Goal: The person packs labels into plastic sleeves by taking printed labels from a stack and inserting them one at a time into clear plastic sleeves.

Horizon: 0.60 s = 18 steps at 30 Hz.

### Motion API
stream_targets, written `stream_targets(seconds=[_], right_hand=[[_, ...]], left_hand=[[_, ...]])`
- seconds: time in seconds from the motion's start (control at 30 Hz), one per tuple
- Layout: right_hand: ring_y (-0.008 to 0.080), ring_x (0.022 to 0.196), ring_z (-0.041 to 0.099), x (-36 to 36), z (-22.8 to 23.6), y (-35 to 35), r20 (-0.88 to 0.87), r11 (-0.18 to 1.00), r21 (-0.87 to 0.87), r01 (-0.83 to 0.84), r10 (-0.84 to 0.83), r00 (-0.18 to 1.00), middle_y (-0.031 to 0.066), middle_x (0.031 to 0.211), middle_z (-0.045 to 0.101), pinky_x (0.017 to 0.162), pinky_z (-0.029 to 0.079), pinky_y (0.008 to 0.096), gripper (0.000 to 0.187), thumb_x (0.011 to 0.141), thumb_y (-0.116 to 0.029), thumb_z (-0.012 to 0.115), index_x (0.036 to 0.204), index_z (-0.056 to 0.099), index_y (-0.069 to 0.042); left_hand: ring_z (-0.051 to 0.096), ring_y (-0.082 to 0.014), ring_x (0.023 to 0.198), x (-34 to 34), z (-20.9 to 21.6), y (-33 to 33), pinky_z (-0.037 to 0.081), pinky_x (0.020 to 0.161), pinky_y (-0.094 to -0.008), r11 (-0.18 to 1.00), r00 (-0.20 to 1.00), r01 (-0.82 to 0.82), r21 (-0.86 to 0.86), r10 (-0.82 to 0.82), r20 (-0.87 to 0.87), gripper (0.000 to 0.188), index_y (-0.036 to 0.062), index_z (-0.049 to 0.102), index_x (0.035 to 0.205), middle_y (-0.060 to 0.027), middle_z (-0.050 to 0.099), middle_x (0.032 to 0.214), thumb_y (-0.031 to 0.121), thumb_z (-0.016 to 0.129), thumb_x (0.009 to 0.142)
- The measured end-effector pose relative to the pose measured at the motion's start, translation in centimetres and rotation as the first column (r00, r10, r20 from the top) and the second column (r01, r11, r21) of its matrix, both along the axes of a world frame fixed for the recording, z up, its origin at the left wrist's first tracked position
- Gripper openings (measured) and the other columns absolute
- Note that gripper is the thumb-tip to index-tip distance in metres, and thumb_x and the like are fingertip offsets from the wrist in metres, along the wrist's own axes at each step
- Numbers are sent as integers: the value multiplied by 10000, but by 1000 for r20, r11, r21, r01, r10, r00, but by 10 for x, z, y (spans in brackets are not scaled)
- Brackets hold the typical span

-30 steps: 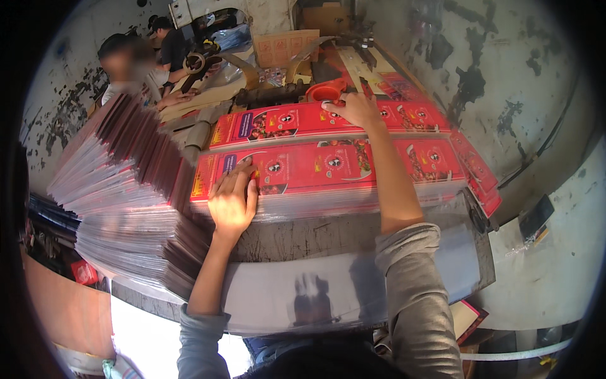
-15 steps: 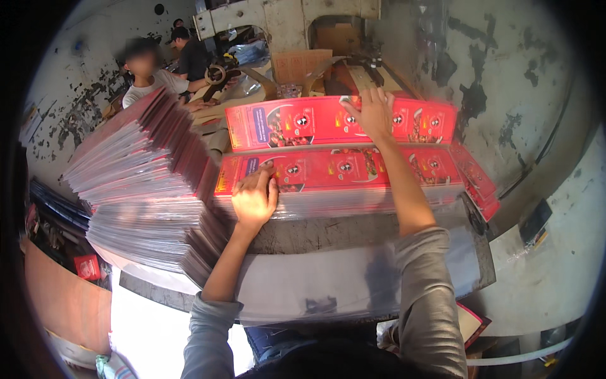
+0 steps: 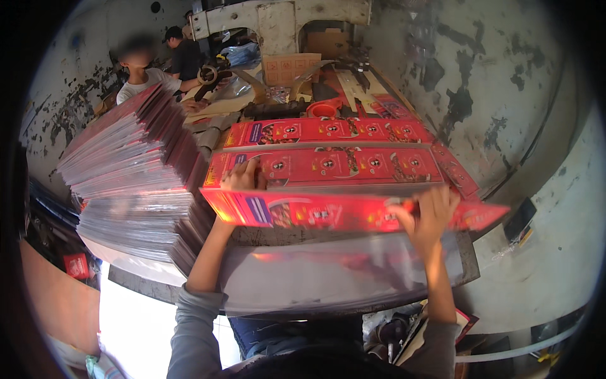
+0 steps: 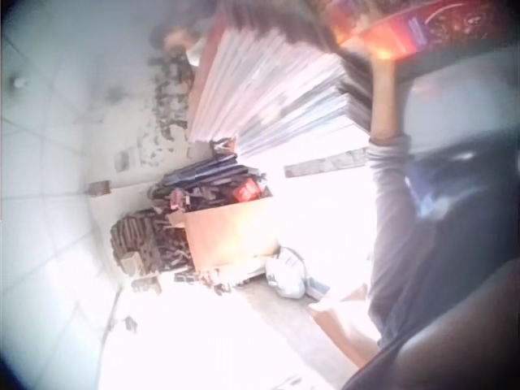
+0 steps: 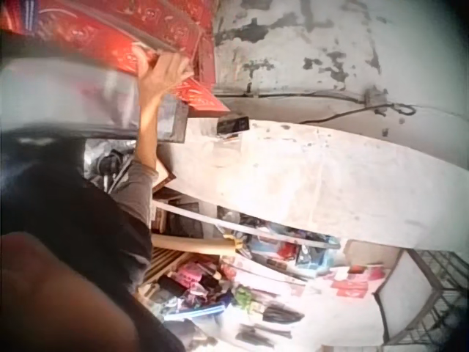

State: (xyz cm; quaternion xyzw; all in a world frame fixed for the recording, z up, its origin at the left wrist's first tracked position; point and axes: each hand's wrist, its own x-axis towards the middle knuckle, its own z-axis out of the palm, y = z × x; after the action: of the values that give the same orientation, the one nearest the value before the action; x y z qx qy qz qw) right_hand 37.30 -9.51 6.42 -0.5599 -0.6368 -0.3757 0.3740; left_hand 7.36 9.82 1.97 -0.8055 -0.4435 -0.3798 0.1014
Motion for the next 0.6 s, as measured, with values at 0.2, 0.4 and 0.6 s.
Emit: stream_targets(seconds=[0.2,0.4,0.6], right_hand=[[267,736,446,9,-50,-59,-126,986,-141,90,-109,986,70,743,485,756,308,384,449,704,-442,736,808,543,-49],[255,734,462,13,-47,-63,-150,975,-198,101,-132,980,78,757,517,744,317,366,429,699,-389,751,819,548,-31],[245,652,458,32,-26,-69,-331,962,-223,157,-226,916,96,673,513,688,325,347,361,724,-306,747,713,537,-12]], left_hand=[[637,-347,772,2,14,11,517,673,-461,999,993,43,2,-42,-110,254,64,563,998,-144,637,864,246,576,821],[634,-344,699,-13,43,-44,520,589,-416,997,980,67,-23,-70,-187,151,52,566,958,-142,625,851,186,540,893],[572,-272,845,-50,10,-144,472,745,-380,938,910,187,-293,-278,-307,396,13,547,1013,-114,530,927,349,637,824]])
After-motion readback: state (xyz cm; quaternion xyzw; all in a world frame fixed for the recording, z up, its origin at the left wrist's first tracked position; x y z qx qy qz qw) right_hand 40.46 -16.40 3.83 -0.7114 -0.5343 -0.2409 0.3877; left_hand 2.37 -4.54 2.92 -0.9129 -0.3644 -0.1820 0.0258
